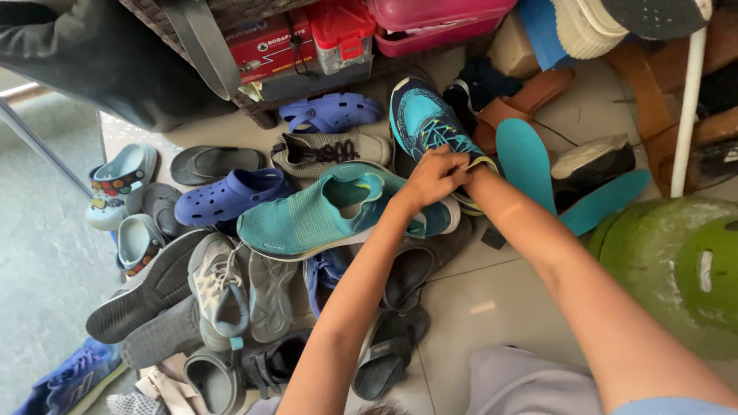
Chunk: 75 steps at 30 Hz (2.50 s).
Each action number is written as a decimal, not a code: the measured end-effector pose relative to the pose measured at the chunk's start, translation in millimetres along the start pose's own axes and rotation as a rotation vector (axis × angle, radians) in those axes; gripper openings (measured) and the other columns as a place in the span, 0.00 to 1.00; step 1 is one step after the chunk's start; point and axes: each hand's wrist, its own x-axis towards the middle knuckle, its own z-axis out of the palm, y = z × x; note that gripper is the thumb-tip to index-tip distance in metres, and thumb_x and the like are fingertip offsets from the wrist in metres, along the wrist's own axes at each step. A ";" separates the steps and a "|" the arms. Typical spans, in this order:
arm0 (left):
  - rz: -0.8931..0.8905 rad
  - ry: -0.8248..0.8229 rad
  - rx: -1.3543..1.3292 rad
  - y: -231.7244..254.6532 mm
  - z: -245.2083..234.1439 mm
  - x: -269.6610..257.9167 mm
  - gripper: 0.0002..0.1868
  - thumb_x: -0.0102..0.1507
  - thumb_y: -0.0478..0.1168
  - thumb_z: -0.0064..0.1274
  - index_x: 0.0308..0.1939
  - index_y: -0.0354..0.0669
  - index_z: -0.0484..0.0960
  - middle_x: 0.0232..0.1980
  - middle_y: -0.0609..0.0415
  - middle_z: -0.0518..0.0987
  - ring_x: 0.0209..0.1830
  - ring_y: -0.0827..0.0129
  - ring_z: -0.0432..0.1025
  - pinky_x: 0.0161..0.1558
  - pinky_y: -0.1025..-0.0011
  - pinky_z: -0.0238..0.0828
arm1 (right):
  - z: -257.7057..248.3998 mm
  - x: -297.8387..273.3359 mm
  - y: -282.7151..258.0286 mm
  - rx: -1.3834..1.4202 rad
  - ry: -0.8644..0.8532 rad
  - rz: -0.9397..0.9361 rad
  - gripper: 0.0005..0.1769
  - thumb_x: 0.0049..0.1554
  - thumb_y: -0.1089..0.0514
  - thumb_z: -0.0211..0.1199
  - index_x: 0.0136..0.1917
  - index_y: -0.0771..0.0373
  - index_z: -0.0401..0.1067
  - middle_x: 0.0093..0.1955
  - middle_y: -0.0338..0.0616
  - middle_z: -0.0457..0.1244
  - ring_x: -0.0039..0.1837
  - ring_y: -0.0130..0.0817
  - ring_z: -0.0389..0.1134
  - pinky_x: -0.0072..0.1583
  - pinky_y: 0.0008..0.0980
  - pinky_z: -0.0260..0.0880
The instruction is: The person sits on the floor and organizes a pile of shoes. They pick up a pair of teal sneakers, remove the insoles, and place the shoes on a nearby shelf. They then pick up a pair of teal slip-on shoes and insert the insoles into them.
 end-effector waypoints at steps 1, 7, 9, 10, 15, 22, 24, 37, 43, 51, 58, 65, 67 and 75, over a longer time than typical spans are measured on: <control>-0.028 0.002 -0.007 0.0 0.4 0.5 0.16 0.57 0.42 0.58 0.25 0.41 0.66 0.24 0.51 0.66 0.35 0.56 0.63 0.39 0.59 0.59 | -1.8 0.6 -1.6 -0.003 0.006 -0.007 0.20 0.60 0.59 0.52 0.64 0.62 0.72 0.62 0.56 0.66 0.63 0.51 0.67 0.64 0.45 0.66; -0.002 -0.022 -0.012 0.0 -3.0 1.4 0.16 0.59 0.41 0.59 0.25 0.41 0.67 0.26 0.51 0.67 0.36 0.58 0.64 0.45 0.61 0.61 | -22.4 -0.8 -16.8 0.012 0.084 -0.065 0.21 0.61 0.58 0.52 0.66 0.64 0.71 0.65 0.57 0.65 0.65 0.51 0.66 0.66 0.44 0.64; 0.054 0.043 -0.097 0.1 -8.0 1.0 0.10 0.60 0.40 0.56 0.30 0.42 0.71 0.32 0.51 0.72 0.40 0.58 0.67 0.49 0.63 0.63 | -33.1 5.0 -21.4 0.008 0.116 -0.095 0.22 0.62 0.58 0.51 0.67 0.64 0.70 0.66 0.57 0.64 0.66 0.50 0.65 0.67 0.44 0.64; 0.084 0.077 -0.138 -0.8 -12.3 0.9 0.07 0.61 0.40 0.54 0.32 0.42 0.74 0.35 0.51 0.75 0.42 0.58 0.69 0.51 0.64 0.64 | -37.5 11.7 -24.9 0.003 0.139 -0.114 0.22 0.62 0.58 0.51 0.67 0.65 0.70 0.66 0.57 0.64 0.66 0.50 0.65 0.67 0.44 0.63; -0.172 0.727 0.482 -38.9 -49.6 30.3 0.23 0.63 0.47 0.56 0.60 0.48 0.72 0.56 0.39 0.75 0.53 0.41 0.69 0.53 0.53 0.62 | -45.1 31.5 -32.9 -0.001 0.266 -0.147 0.23 0.63 0.57 0.51 0.69 0.66 0.69 0.68 0.58 0.63 0.68 0.50 0.64 0.69 0.43 0.62; -0.369 0.581 0.255 -116.2 -38.6 39.5 0.21 0.72 0.47 0.45 0.69 0.57 0.70 0.62 0.43 0.77 0.63 0.42 0.70 0.67 0.52 0.62 | -20.0 -29.3 -21.1 -0.073 0.237 -0.106 0.24 0.64 0.59 0.49 0.71 0.67 0.67 0.71 0.59 0.62 0.71 0.50 0.63 0.71 0.42 0.61; -0.376 0.611 0.263 -121.2 -32.4 35.2 0.20 0.71 0.46 0.45 0.68 0.57 0.70 0.62 0.42 0.76 0.62 0.39 0.68 0.64 0.52 0.63 | -18.5 -43.4 -21.2 -0.052 0.222 -0.058 0.23 0.64 0.59 0.49 0.70 0.67 0.67 0.70 0.59 0.63 0.70 0.50 0.63 0.71 0.42 0.61; -0.374 0.641 0.083 -125.9 -35.0 31.7 0.19 0.73 0.44 0.42 0.68 0.55 0.72 0.64 0.42 0.77 0.64 0.46 0.71 0.64 0.59 0.66 | -17.5 -36.0 -9.8 -0.017 0.130 -0.067 0.19 0.62 0.60 0.51 0.65 0.67 0.69 0.65 0.58 0.64 0.66 0.51 0.65 0.66 0.43 0.63; -0.301 0.677 -0.191 -149.5 -35.0 28.0 0.19 0.73 0.40 0.42 0.69 0.47 0.72 0.65 0.41 0.78 0.67 0.50 0.73 0.67 0.64 0.65 | -15.8 11.7 -14.4 0.025 0.098 -0.092 0.17 0.61 0.60 0.52 0.62 0.66 0.69 0.63 0.58 0.65 0.64 0.51 0.65 0.64 0.44 0.64; -0.343 0.701 -0.166 -128.6 -38.1 23.4 0.20 0.71 0.39 0.44 0.67 0.45 0.75 0.63 0.43 0.81 0.64 0.56 0.75 0.66 0.67 0.66 | -17.9 -67.7 -26.0 0.013 0.144 0.020 0.15 0.60 0.61 0.53 0.59 0.66 0.70 0.60 0.57 0.66 0.61 0.52 0.66 0.62 0.44 0.65; -0.363 0.698 -0.244 -122.9 -40.0 23.9 0.20 0.72 0.39 0.44 0.67 0.44 0.75 0.64 0.45 0.81 0.65 0.60 0.74 0.66 0.68 0.65 | 5.3 -57.5 -1.5 0.110 0.055 0.141 0.13 0.59 0.61 0.54 0.56 0.66 0.71 0.58 0.57 0.66 0.59 0.52 0.67 0.60 0.45 0.66; -0.334 0.649 -0.271 -129.3 -41.5 25.8 0.20 0.72 0.39 0.44 0.68 0.43 0.74 0.66 0.45 0.78 0.68 0.62 0.70 0.68 0.70 0.61 | 24.4 -51.0 16.0 0.179 -0.035 0.189 0.11 0.58 0.62 0.55 0.53 0.65 0.72 0.55 0.56 0.67 0.57 0.53 0.68 0.57 0.45 0.67; -0.314 0.631 -0.305 -131.5 -42.7 24.4 0.20 0.72 0.38 0.45 0.68 0.42 0.74 0.67 0.45 0.78 0.68 0.62 0.70 0.68 0.70 0.62 | 30.3 -57.6 12.4 0.193 -0.013 0.187 0.10 0.58 0.62 0.55 0.52 0.65 0.72 0.54 0.56 0.67 0.56 0.53 0.68 0.57 0.46 0.68; -0.312 0.658 -0.243 -130.5 -38.1 24.8 0.21 0.71 0.38 0.47 0.68 0.42 0.75 0.64 0.45 0.80 0.66 0.61 0.73 0.67 0.69 0.64 | 12.1 -87.3 -5.1 0.228 0.167 0.224 0.07 0.56 0.62 0.58 0.47 0.64 0.74 0.51 0.55 0.69 0.54 0.54 0.69 0.54 0.47 0.68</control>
